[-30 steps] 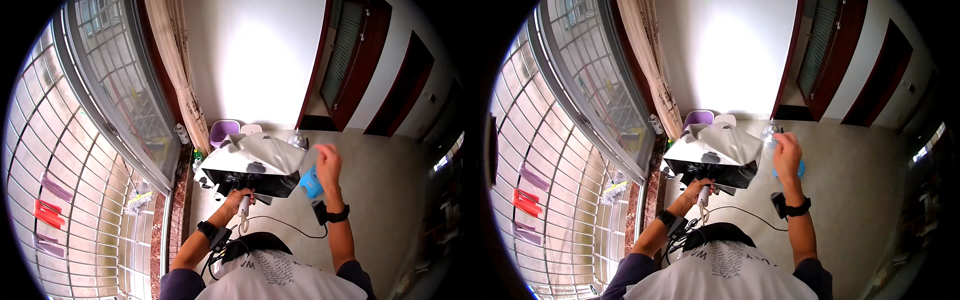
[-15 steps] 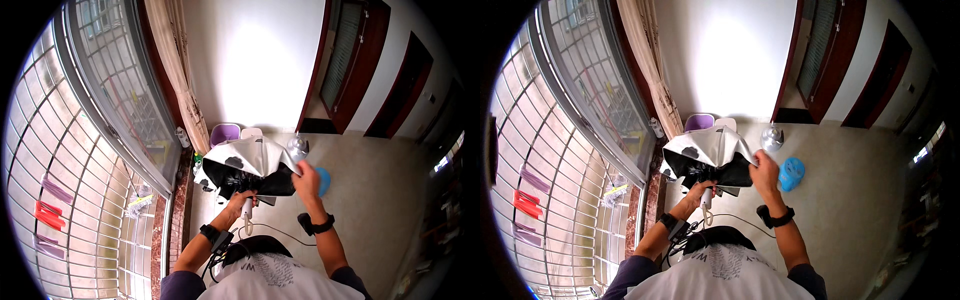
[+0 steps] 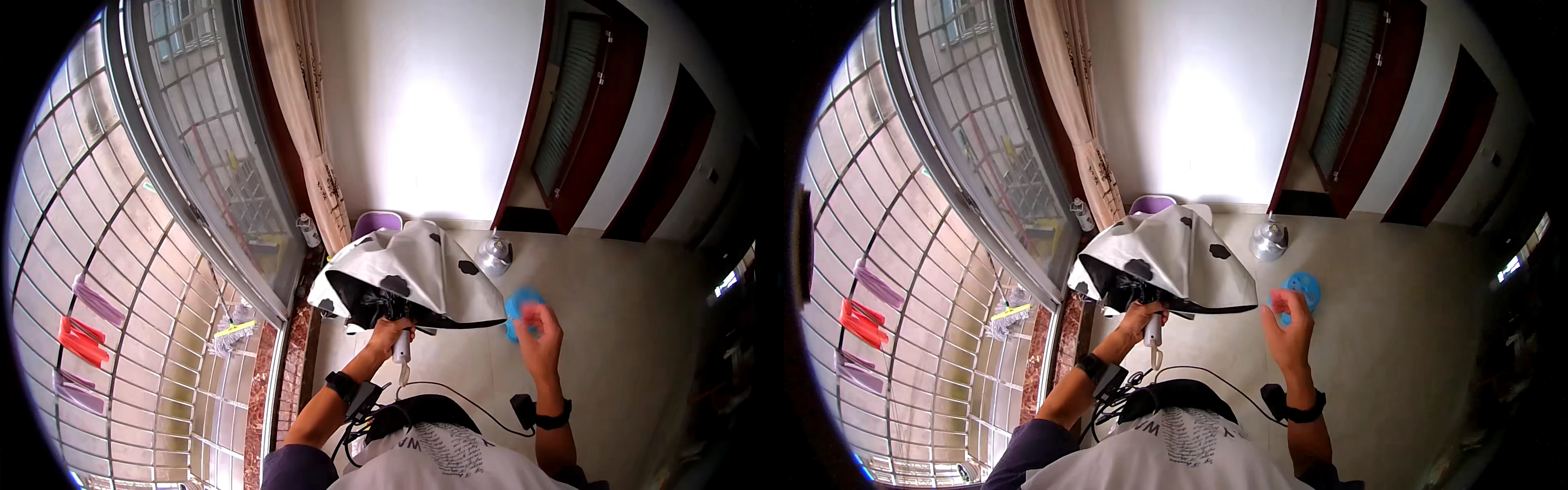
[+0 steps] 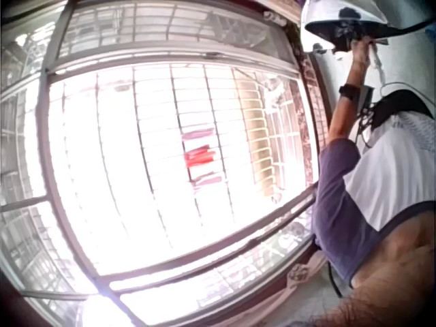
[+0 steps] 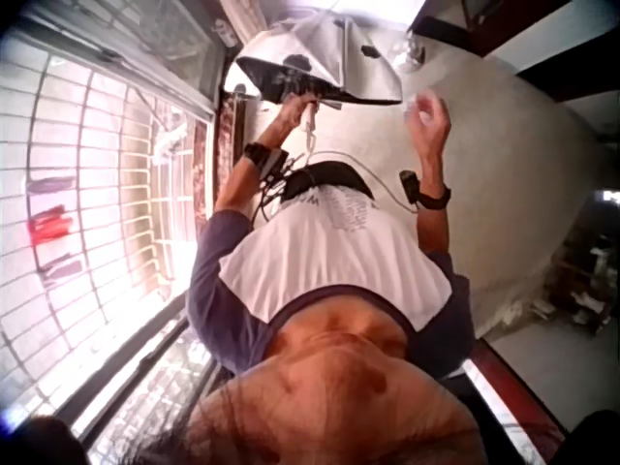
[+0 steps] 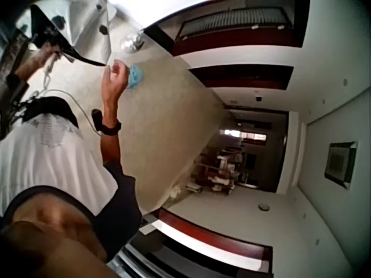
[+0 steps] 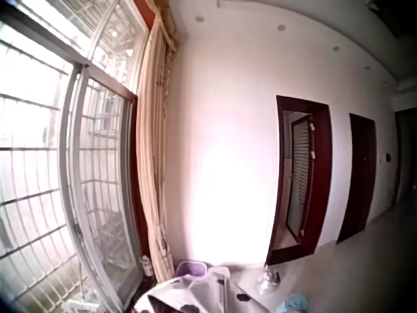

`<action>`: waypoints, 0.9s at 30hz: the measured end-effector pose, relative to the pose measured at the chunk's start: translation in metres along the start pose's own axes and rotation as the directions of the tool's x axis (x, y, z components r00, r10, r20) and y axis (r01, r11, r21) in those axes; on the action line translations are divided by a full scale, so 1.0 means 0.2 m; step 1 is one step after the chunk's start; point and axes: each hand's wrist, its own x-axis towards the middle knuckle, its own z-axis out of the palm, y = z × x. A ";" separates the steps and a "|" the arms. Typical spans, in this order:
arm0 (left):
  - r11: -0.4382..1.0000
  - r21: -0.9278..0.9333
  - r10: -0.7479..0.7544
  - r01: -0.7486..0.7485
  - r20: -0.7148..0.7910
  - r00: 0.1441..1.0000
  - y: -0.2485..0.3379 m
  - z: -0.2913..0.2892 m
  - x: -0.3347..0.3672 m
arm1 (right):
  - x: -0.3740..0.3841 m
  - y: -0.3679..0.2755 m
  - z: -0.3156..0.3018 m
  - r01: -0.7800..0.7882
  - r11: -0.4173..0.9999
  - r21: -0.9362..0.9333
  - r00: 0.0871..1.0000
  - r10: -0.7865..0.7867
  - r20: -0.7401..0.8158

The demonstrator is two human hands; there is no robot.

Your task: The person folds a white umbrella with black spots by hand, smoothing the fabric and securing the closure strap.

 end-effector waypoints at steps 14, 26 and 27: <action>0.161 0.771 0.383 -0.616 0.527 0.759 -0.25 0.32 0.04 | -0.23 0.43 0.33 -0.572 -0.077 0.817 0.723 0.422 0.546; 0.960 0.259 -0.260 0.108 0.679 0.687 -0.25 0.39 -0.02 | -0.33 0.53 0.19 -0.583 -0.112 0.805 0.730 0.364 0.579; 0.946 0.259 -0.319 0.195 0.635 0.703 -0.22 0.41 -0.05 | -0.31 0.55 0.20 -0.580 -0.112 0.807 0.731 0.366 0.576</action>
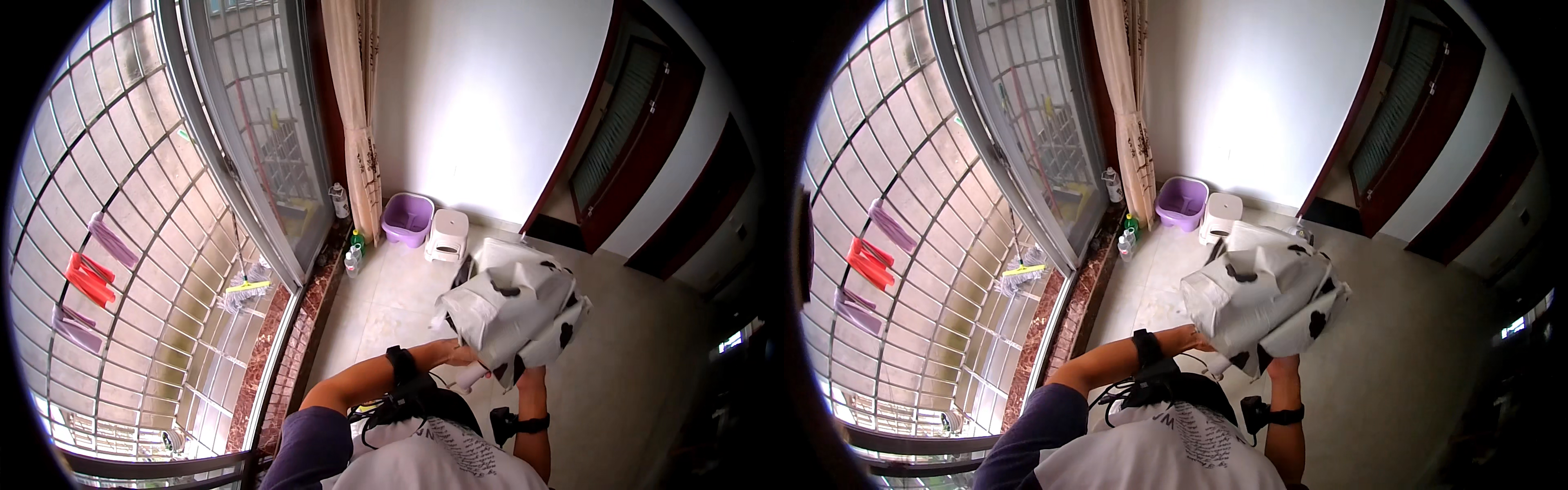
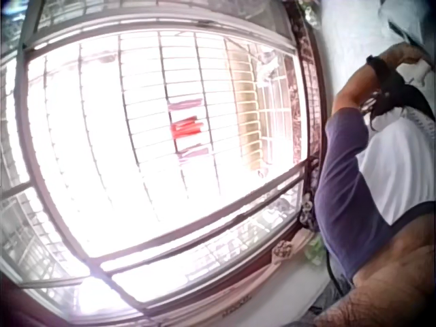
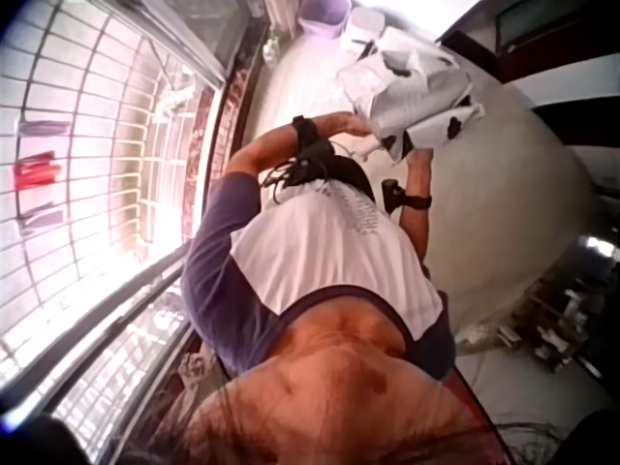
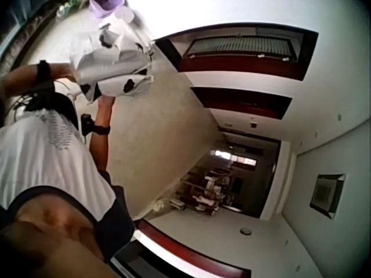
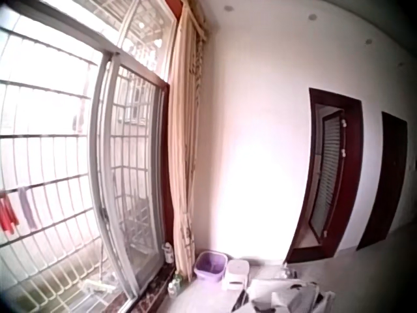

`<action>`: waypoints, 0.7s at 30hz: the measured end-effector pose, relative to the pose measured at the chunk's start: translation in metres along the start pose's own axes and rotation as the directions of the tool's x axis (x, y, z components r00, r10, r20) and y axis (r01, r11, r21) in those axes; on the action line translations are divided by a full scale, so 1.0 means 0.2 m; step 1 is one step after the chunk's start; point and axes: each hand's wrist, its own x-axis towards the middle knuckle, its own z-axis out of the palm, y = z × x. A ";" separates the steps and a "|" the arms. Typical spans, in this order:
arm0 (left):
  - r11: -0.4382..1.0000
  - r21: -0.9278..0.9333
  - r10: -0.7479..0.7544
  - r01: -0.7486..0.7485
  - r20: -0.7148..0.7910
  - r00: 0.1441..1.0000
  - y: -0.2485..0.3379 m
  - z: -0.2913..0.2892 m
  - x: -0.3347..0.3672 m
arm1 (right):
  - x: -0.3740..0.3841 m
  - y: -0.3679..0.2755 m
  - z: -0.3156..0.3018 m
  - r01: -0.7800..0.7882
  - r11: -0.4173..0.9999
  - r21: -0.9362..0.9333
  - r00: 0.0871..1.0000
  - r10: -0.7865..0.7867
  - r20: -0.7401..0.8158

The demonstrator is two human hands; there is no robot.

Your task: The person folds a white umbrella with black spots by hand, smoothing the fabric and securing the closure strap.

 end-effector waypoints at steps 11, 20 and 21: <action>0.899 -0.429 -0.221 0.090 -0.264 0.939 0.02 -0.15 0.02 | 0.08 -0.17 0.10 0.002 0.529 -0.849 0.933 -0.306 -0.188; 0.894 -0.448 -0.205 -0.021 -0.450 0.869 0.03 -0.21 -0.09 | 0.24 -0.02 0.46 0.452 -0.213 -0.866 0.821 -0.280 0.498; 0.903 -0.428 -0.192 -0.032 -0.470 0.861 0.03 -0.20 -0.10 | 0.28 0.00 0.46 0.377 -0.226 -0.898 0.877 -0.224 0.425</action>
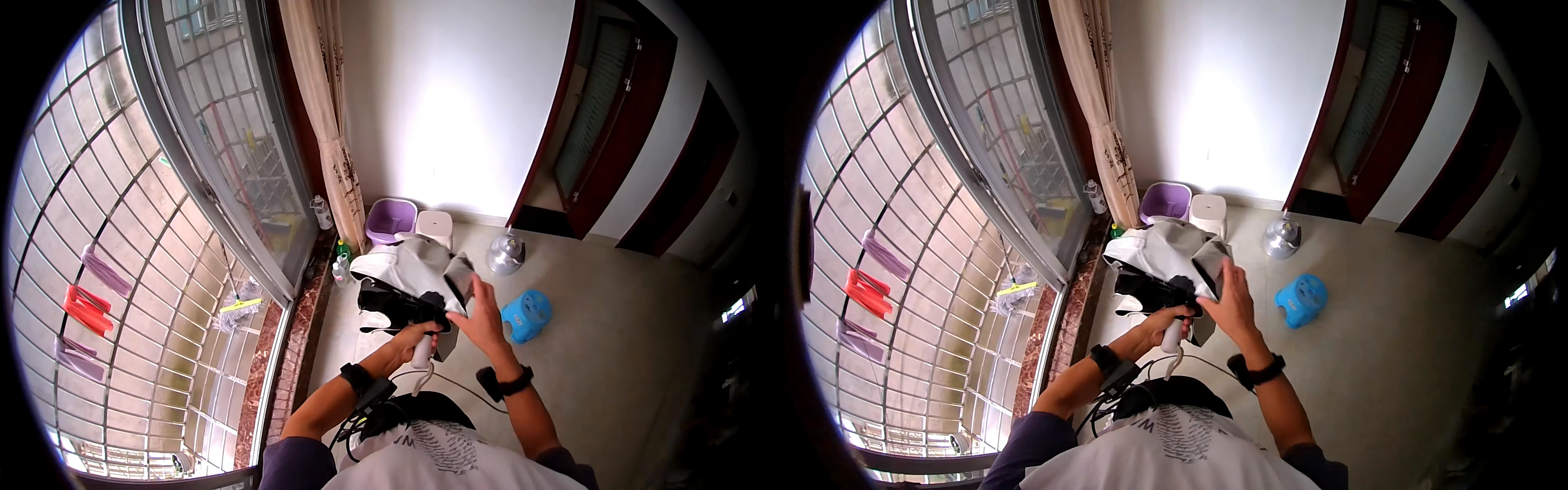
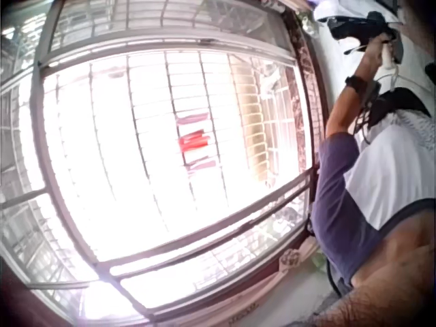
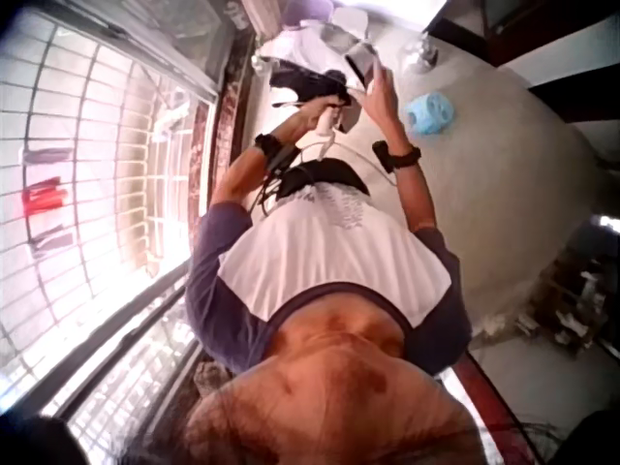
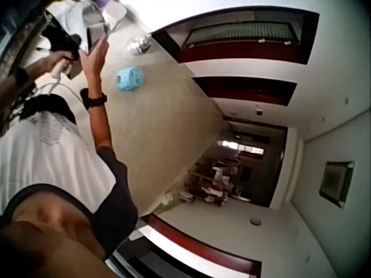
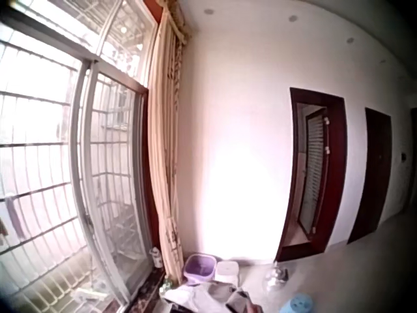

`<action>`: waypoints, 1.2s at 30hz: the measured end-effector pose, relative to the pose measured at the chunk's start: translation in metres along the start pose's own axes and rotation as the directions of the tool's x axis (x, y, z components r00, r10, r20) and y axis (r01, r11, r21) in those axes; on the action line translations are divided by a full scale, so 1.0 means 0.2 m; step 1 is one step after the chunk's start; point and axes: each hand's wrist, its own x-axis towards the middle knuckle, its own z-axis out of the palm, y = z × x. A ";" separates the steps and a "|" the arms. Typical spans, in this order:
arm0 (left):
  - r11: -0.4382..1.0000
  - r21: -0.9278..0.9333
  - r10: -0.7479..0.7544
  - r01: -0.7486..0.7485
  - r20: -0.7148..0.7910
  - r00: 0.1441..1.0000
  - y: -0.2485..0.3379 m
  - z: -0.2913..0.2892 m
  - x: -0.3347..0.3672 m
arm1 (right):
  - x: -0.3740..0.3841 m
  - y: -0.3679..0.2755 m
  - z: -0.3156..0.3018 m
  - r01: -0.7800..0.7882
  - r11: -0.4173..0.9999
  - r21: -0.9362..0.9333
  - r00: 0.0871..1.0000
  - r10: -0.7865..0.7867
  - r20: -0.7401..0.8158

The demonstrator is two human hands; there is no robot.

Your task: The person folds a white umbrella with black spots by hand, smoothing the fabric and securing the closure strap.

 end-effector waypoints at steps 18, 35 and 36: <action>0.936 -0.339 0.054 -0.095 -0.129 0.990 -0.10 -0.42 -0.33 | 0.02 -0.02 0.26 0.047 0.965 0.256 0.984 -0.001 -0.176; 0.904 -0.324 0.241 -0.278 -0.151 0.959 -0.09 -0.27 -0.23 | -0.18 0.03 0.11 -0.672 0.152 0.725 0.707 0.427 0.565; 0.915 -0.297 0.230 -0.273 -0.172 0.958 -0.09 -0.26 -0.21 | -0.20 0.03 0.12 -0.619 0.175 0.766 0.750 0.422 0.509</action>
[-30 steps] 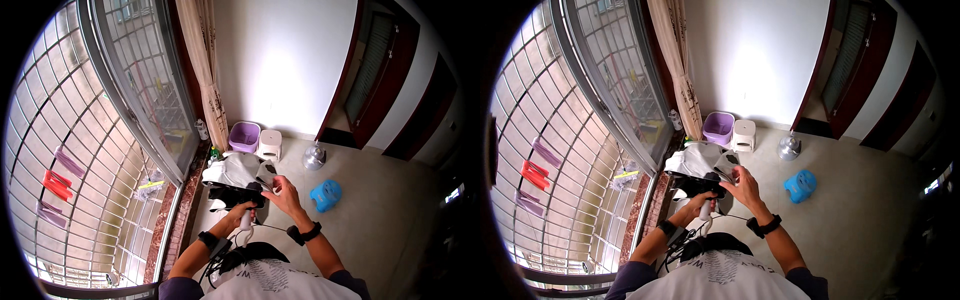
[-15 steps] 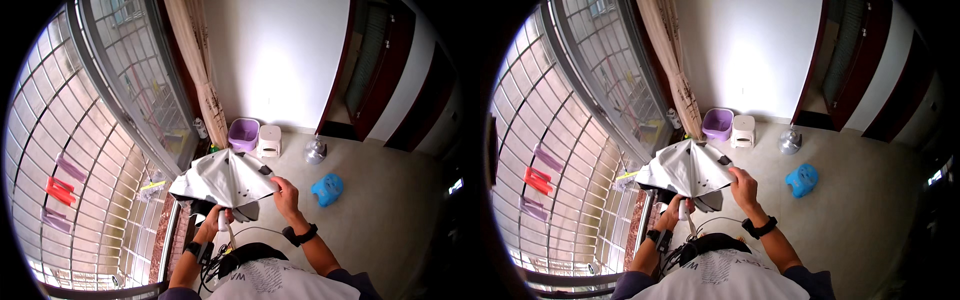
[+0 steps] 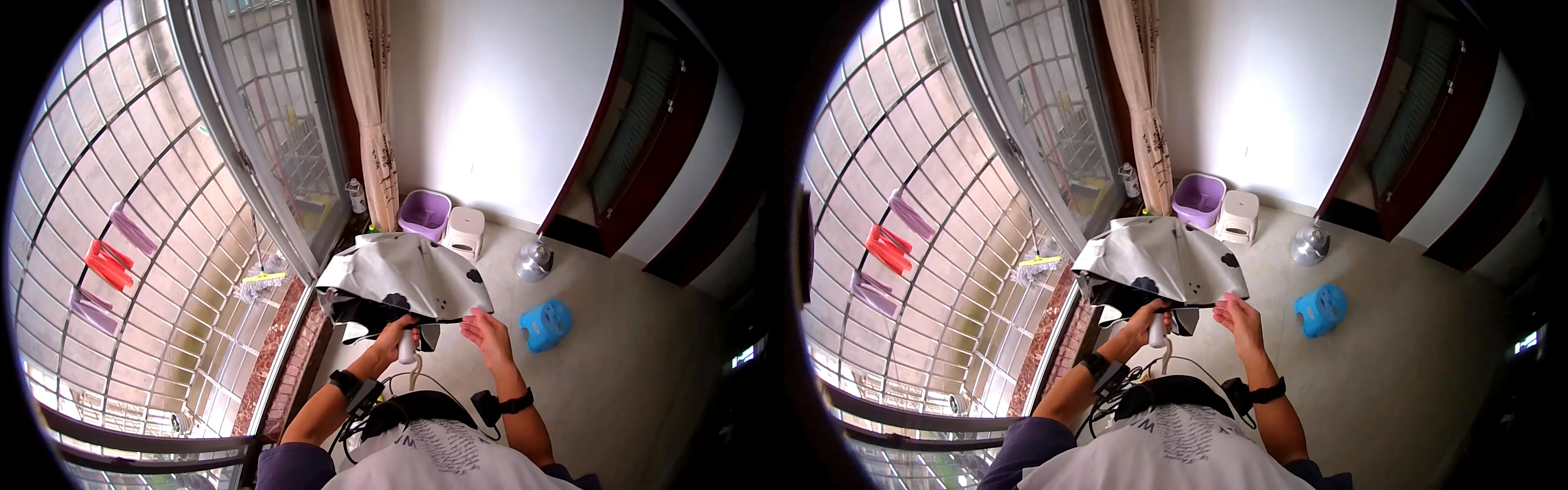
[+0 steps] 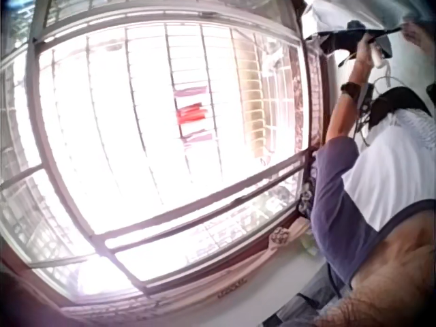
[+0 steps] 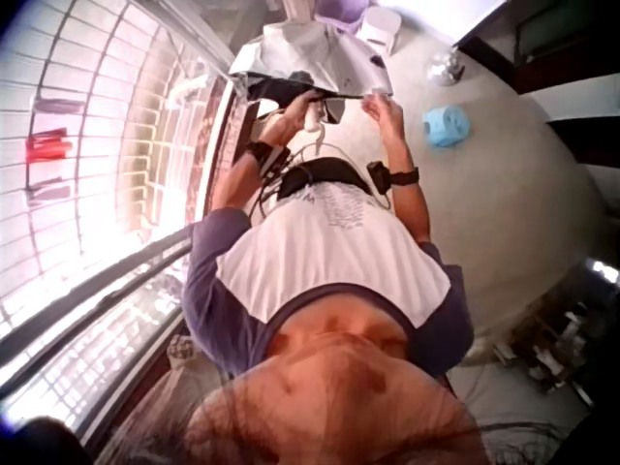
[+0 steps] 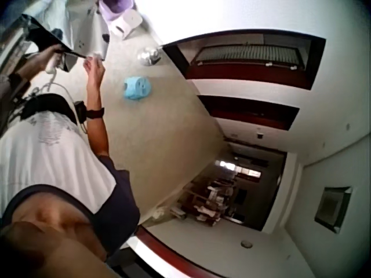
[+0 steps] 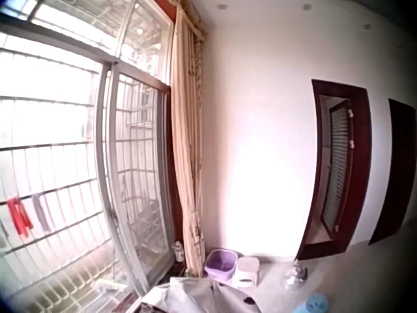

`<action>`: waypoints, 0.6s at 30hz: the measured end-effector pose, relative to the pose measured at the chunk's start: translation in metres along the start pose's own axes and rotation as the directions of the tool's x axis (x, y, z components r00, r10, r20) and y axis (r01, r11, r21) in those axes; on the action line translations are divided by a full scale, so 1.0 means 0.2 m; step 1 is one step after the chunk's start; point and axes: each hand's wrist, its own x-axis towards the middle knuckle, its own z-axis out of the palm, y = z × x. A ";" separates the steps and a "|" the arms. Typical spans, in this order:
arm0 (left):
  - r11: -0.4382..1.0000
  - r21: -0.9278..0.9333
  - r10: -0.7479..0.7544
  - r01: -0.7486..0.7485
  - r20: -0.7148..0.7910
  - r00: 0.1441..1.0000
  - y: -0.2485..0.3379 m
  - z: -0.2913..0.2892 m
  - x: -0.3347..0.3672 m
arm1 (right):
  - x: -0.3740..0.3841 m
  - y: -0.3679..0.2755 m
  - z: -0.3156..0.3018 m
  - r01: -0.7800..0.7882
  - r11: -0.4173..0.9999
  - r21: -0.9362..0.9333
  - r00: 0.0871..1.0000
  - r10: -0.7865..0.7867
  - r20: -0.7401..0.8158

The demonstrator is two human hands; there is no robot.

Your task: The person folds a white umbrella with black spots by hand, smoothing the fabric and securing the closure strap.

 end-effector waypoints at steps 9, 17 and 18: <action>0.950 0.308 0.095 -0.049 -0.137 0.986 -0.12 0.17 0.11 | -0.09 0.11 -0.11 0.274 0.698 -0.662 0.962 -0.189 0.199; 0.981 0.173 -0.084 0.093 -0.059 0.995 -0.27 0.31 0.18 | -0.11 0.15 -0.09 0.381 0.224 -0.897 0.801 -0.565 0.199; 0.980 0.148 -0.125 0.133 -0.060 0.990 -0.27 0.35 0.18 | -0.08 0.15 -0.14 0.347 0.232 -0.908 0.815 -0.554 0.170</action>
